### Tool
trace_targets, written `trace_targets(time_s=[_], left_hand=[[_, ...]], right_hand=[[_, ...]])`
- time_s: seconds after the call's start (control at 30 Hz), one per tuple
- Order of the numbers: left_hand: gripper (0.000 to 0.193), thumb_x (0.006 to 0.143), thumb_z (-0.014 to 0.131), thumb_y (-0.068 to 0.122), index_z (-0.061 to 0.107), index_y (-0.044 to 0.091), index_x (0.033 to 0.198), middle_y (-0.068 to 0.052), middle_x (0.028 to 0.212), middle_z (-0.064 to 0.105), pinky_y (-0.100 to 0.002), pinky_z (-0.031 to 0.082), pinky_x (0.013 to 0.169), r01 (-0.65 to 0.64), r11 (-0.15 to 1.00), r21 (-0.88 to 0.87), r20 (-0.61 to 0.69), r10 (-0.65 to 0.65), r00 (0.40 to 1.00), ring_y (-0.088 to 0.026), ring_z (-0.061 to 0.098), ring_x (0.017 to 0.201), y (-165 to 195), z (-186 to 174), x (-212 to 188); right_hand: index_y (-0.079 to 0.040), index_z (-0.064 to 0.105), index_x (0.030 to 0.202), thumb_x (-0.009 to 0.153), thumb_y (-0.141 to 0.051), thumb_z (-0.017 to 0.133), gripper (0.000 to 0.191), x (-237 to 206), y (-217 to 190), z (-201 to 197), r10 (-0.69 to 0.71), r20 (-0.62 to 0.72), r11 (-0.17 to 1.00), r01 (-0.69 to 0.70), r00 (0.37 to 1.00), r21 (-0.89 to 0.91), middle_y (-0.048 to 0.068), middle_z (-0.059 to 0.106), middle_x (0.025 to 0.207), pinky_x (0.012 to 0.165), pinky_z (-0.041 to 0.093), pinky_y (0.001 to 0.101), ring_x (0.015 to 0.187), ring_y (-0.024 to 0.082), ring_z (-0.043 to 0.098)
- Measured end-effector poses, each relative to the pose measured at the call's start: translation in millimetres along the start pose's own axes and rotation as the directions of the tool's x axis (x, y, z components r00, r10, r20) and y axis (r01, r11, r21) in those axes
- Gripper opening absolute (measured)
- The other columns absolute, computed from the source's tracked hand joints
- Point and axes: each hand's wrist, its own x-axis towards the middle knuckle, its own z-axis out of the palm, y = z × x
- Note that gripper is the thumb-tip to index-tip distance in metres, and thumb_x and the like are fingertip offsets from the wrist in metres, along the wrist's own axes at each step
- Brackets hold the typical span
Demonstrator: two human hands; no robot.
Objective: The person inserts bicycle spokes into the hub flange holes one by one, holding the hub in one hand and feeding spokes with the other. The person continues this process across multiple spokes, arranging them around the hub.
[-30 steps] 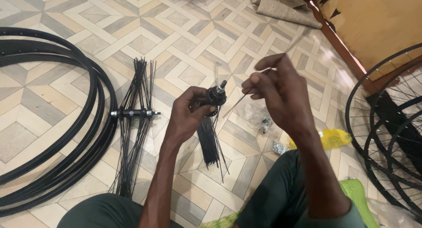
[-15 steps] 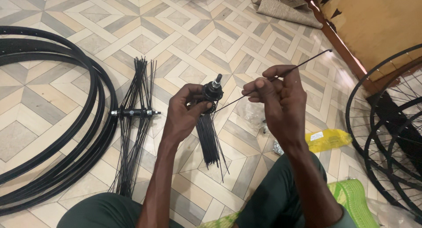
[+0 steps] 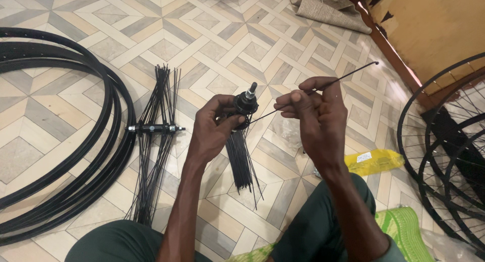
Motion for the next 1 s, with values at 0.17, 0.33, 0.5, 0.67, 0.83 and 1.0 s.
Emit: trace_targets(time_s=[0.17, 0.33, 0.5, 0.67, 0.83, 1.0], left_hand=[[0.03, 0.089, 0.069, -0.006, 0.065, 0.002, 0.118, -0.008, 0.103, 0.074, -0.028, 0.063, 0.082, -0.025, 0.999, 0.039, 0.009, 0.024, 1.0, -0.013, 0.071, 0.096, -2, -1, 0], [0.03, 0.09, 0.07, -0.007, 0.065, 0.001, 0.119, -0.009, 0.104, 0.074, -0.028, 0.06, 0.082, -0.051, 0.995, 0.081, -0.009, 0.052, 0.999, -0.014, 0.07, 0.096, -3, -3, 0], [0.032, 0.088, 0.068, -0.008, 0.064, 0.0, 0.119, -0.009, 0.108, 0.073, -0.029, 0.063, 0.086, -0.032, 0.998, -0.052, -0.012, 0.031, 0.999, -0.014, 0.072, 0.098, 1, -4, 1], [0.032, 0.089, 0.067, -0.008, 0.064, 0.0, 0.12, -0.01, 0.111, 0.073, -0.029, 0.063, 0.087, -0.051, 0.998, 0.021, -0.019, 0.052, 0.998, -0.014, 0.071, 0.1, 5, -6, -2], [0.034, 0.091, 0.066, -0.01, 0.063, -0.001, 0.123, -0.009, 0.112, 0.072, -0.029, 0.061, 0.09, -0.109, 0.994, 0.019, 0.0, 0.109, 0.994, -0.014, 0.07, 0.104, 6, -6, -5], [0.036, 0.092, 0.065, -0.01, 0.063, -0.001, 0.127, -0.009, 0.114, 0.073, -0.028, 0.061, 0.091, -0.156, 0.984, 0.083, 0.009, 0.156, 0.988, -0.014, 0.07, 0.106, 13, -6, -6]], right_hand=[[-0.003, 0.055, 0.116, 0.102, -0.014, 0.065, 0.02, 5, -3, 1, 0.042, 0.19, 0.94, 0.025, 0.981, -0.34, 0.013, 0.077, 0.102, 0.08, 0.06, 0.0357, 0.097, 0.024, 0.075], [-0.007, 0.067, 0.111, 0.094, -0.025, 0.07, 0.025, -7, 44, -5, 0.312, 0.31, 0.758, -0.038, 0.898, -0.652, 0.012, 0.078, 0.098, 0.075, 0.057, 0.0406, 0.084, 0.028, 0.075], [-0.005, 0.064, 0.117, 0.09, -0.034, 0.072, 0.041, -34, 184, 19, 0.56, 0.336, 0.684, -0.195, 0.757, -0.703, 0.016, 0.074, 0.105, 0.083, 0.055, 0.0438, 0.097, 0.031, 0.071], [0.004, 0.06, 0.107, 0.087, -0.039, 0.082, 0.052, -76, 307, 64, 0.54, 0.158, 0.604, -0.25, 0.827, -0.756, 0.028, 0.064, 0.108, 0.088, 0.052, 0.0489, 0.105, 0.041, 0.062], [0.004, 0.058, 0.115, 0.092, -0.02, 0.07, 0.035, -85, 337, 96, 0.446, 0.105, 0.689, -0.265, 0.889, -0.675, 0.027, 0.066, 0.105, 0.084, 0.053, 0.0504, 0.098, 0.043, 0.065], [0.0, 0.059, 0.123, 0.09, -0.019, 0.066, 0.039, -76, 311, 78, 0.759, 0.119, 0.632, -0.681, 0.64, -0.371, 0.012, 0.067, 0.096, 0.073, 0.057, 0.0386, 0.083, 0.024, 0.068]])
